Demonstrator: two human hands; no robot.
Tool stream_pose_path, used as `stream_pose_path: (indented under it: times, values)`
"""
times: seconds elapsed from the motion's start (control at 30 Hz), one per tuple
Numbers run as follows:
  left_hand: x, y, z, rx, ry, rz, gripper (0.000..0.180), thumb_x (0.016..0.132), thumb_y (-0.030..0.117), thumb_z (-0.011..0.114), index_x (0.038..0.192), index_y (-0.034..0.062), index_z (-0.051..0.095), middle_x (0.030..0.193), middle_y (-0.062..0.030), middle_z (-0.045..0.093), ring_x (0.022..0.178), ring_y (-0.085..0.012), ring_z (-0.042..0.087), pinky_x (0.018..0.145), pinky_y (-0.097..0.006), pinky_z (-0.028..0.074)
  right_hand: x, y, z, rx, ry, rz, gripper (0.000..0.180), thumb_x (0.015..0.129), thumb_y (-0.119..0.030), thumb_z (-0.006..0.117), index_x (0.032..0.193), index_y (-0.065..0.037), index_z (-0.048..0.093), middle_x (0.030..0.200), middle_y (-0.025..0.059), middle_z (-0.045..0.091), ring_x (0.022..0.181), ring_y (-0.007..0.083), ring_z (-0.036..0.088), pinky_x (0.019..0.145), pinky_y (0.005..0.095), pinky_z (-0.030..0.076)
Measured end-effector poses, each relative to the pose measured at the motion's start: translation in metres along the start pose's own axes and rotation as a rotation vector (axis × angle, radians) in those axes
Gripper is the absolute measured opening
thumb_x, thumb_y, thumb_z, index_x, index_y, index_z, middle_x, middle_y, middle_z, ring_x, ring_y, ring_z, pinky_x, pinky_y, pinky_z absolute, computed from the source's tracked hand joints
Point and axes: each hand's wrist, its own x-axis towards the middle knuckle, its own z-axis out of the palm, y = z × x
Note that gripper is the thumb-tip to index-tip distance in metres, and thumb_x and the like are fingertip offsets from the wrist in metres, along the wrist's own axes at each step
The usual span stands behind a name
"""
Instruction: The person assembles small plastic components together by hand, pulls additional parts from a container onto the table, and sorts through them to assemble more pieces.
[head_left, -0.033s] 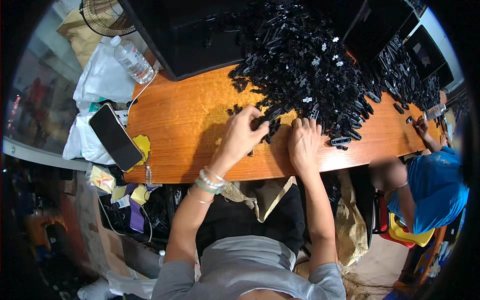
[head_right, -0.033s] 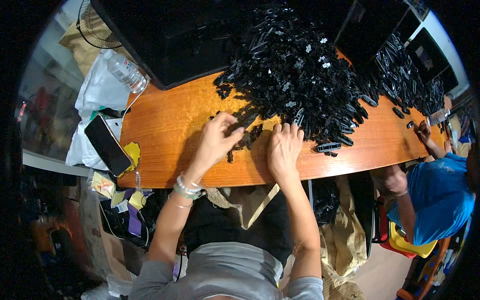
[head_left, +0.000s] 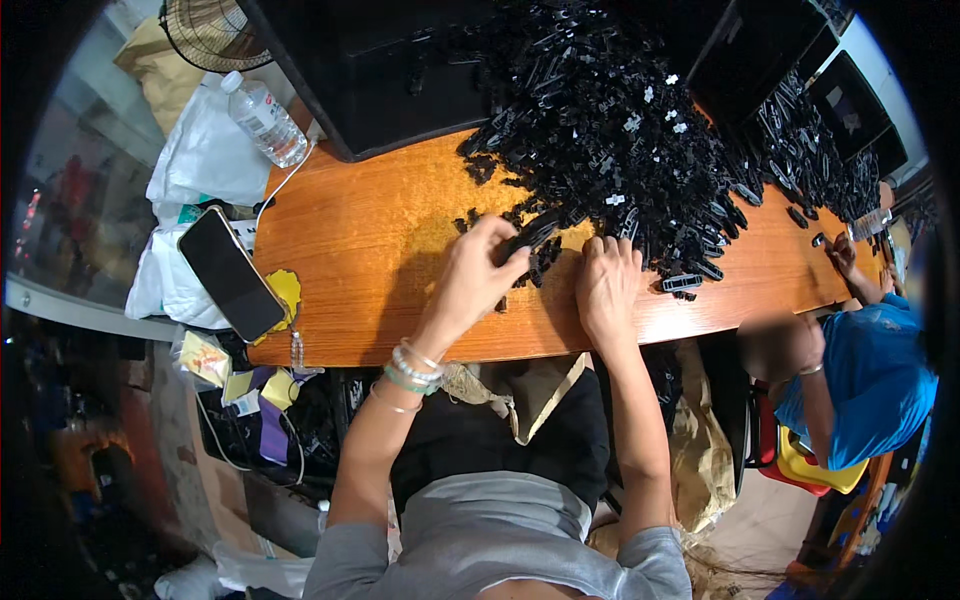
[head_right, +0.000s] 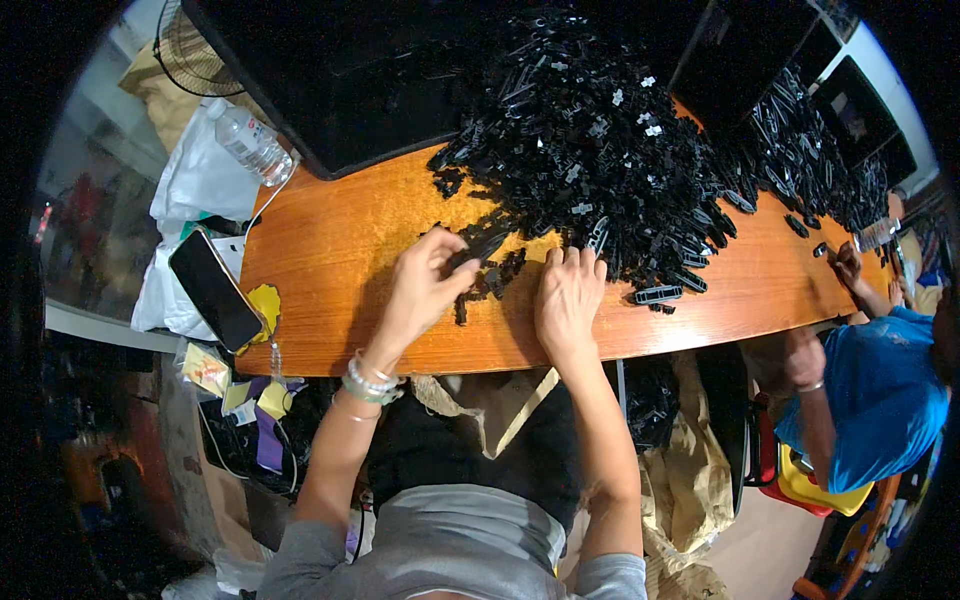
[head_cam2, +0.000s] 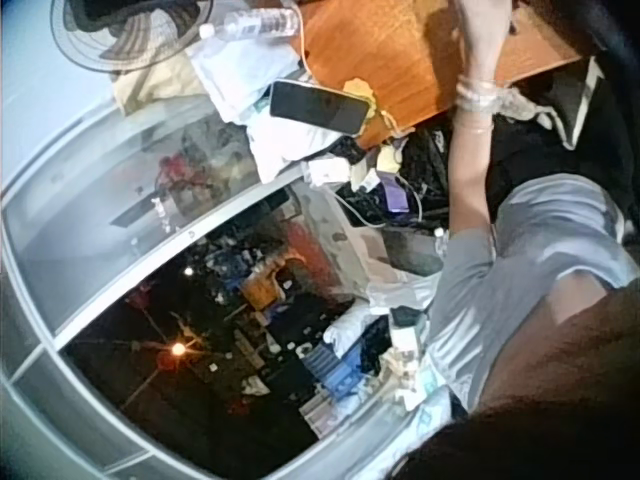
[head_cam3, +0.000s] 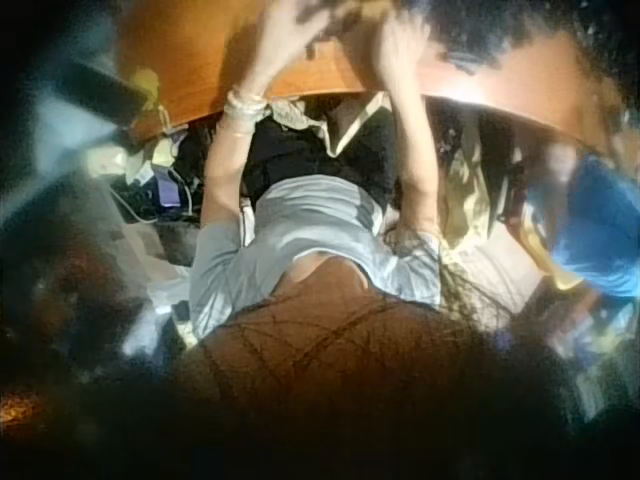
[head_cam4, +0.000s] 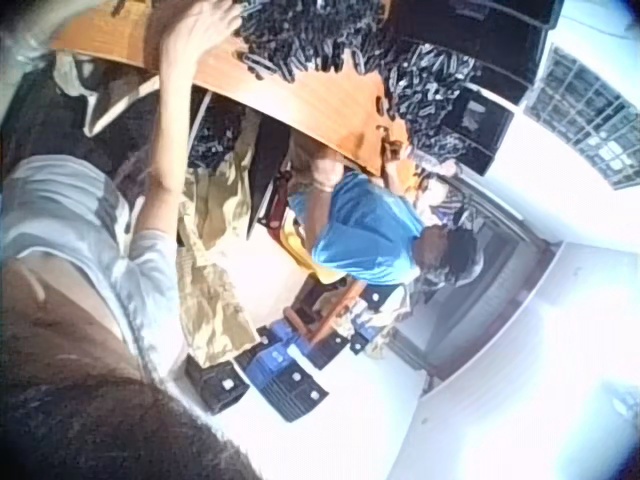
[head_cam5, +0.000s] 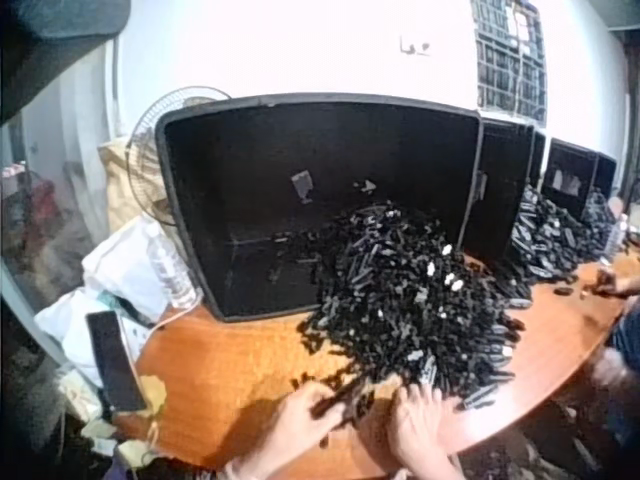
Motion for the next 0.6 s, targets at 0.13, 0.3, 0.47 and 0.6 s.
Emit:
stream_pose_path:
  times: [0.13, 0.3, 0.47, 0.6]
  values:
    - [-0.032, -0.007, -0.018, -0.046, 0.088, 0.114, 0.018, 0.081, -0.001, 0.068, 0.098, -0.0008, 0.062, 0.084, -0.0021, 0.062, 0.069, -0.0058, 0.055, 0.056, -0.019, 0.045, -0.003, -0.001, 0.007, 0.057, 0.016, 0.019, 0.009, 0.08, -0.007, 0.048, 0.081, -0.002, 0.055, 0.083, 0.0131, 0.055, 0.086, 0.0273, 0.053, 0.072, 0.0371, 0.04]
    - [-0.058, -0.008, -0.02, -0.174, 0.041, -0.04, 0.021, 0.079, 0.004, 0.071, 0.099, 0.0017, 0.063, 0.087, -0.0022, 0.063, 0.073, -0.0056, 0.057, 0.059, -0.019, 0.045, -0.001, -0.008, -0.007, 0.168, 0.009, -0.028, 0.009, 0.08, 0.0, 0.05, 0.086, 0.001, 0.057, 0.083, 0.0142, 0.054, 0.083, 0.0293, 0.054, 0.072, 0.0365, 0.044]
    - [-0.075, -0.004, -0.015, -0.258, 0.013, -0.051, 0.022, 0.079, 0.001, 0.07, 0.101, 0.0007, 0.063, 0.089, -0.0031, 0.064, 0.076, -0.0073, 0.058, 0.062, -0.021, 0.048, -0.03, -0.018, -0.038, 1.677, -0.086, 0.353, 0.016, 0.09, 0.007, 0.051, 0.104, 0.008, 0.058, 0.095, 0.0099, 0.058, 0.077, 0.0165, 0.065, 0.067, 0.0272, 0.053]
    - [-0.077, 0.003, -0.01, -0.26, -0.013, -0.023, 0.023, 0.079, 0.0, 0.07, 0.101, -0.0005, 0.063, 0.089, -0.0041, 0.064, 0.076, -0.0081, 0.059, 0.063, -0.021, 0.049, -0.045, -0.021, -0.047, 1.747, -0.143, 0.369, 0.015, 0.087, 0.007, 0.057, 0.102, 0.008, 0.06, 0.095, 0.0111, 0.06, 0.079, 0.0159, 0.064, 0.07, 0.0246, 0.052]
